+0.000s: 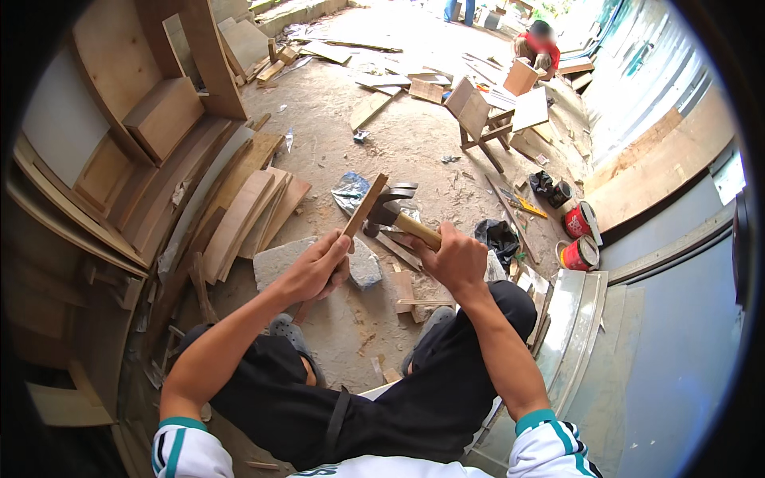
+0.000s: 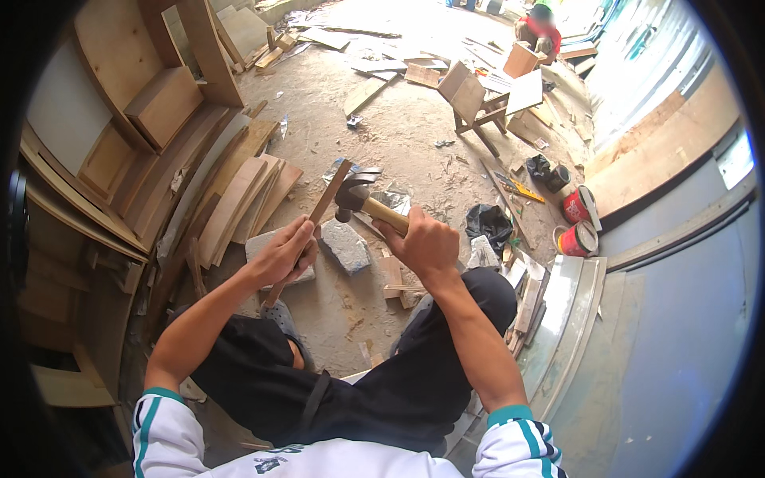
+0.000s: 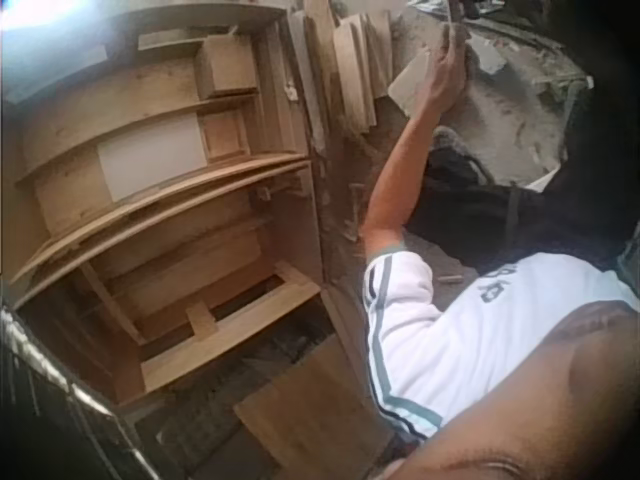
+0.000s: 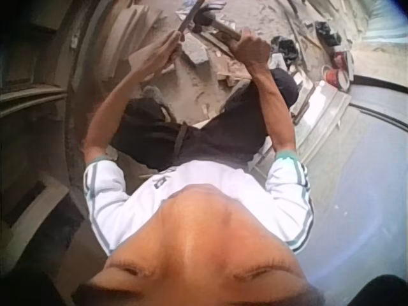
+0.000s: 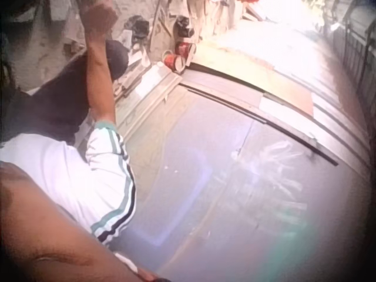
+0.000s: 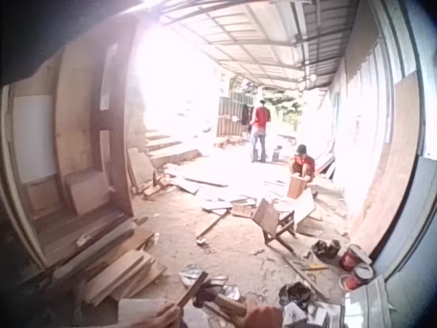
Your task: The person sits on the floor and uses a hammer to strike a small piece of wood placed on a concrete block. They repeatedly pick up the wood, position it, and hit it with the hammer, occasionally adjusting the wood's position.
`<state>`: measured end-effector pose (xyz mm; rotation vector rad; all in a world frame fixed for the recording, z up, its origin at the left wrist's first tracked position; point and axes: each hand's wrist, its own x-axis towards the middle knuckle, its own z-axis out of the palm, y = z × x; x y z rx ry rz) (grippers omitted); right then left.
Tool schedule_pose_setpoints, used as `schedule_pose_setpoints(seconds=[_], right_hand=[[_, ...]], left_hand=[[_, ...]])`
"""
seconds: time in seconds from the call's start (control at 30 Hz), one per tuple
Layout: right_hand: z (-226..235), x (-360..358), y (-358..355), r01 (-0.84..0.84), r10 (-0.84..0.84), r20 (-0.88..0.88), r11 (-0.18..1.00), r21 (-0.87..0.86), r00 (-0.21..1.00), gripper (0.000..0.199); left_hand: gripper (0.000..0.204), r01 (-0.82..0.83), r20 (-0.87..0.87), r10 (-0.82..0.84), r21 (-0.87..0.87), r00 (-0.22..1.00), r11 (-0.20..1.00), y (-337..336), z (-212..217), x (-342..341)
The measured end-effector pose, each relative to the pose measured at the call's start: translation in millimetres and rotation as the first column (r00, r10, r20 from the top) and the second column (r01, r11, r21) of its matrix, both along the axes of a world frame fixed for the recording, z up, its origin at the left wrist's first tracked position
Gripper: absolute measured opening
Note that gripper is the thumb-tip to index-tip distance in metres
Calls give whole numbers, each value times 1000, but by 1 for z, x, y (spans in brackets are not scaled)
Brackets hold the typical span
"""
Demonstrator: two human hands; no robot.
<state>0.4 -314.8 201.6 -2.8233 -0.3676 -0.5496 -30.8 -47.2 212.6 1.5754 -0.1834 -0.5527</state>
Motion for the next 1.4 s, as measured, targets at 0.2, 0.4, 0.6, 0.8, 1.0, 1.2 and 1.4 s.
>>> schedule_pose_setpoints(seconds=[0.2, 0.4, 0.6, 0.8, 1.0, 1.2, 1.4], right_hand=[[15, -6, -6, -55, 82, -235, 991, 121, 968, 64], [7, -13, -19, -68, 136, -304, 972, 223, 943, 63], [-3, -13, -26, -129, 168, -179, 969, 211, 970, 61], [-11, -19, -15, -85, 86, -30, 996, 23, 996, 65], [-14, -7, -11, 20, -23, -43, 998, -58, 999, 68], [-25, 4, 3, 35, -52, -169, 994, -99, 984, 74], [-24, 7, 9, 73, -104, -282, 991, -115, 954, 75]], left_hand=[[33, -34, 220, -2, 158, 976, 987, 22, -21, 19], [37, 81, -26, -80, 63, 996, 995, 26, -42, 9], [34, 24, -236, -17, 25, 972, 999, 1, -20, -10], [44, -62, -45, 67, 117, 997, 991, -14, -34, -17], [54, -184, -55, 187, 54, 981, 981, -23, -59, -11], [61, -210, -90, 231, 198, 969, 957, -20, -72, 1], [66, -279, -4, 296, 329, 955, 902, -27, -85, 5]])
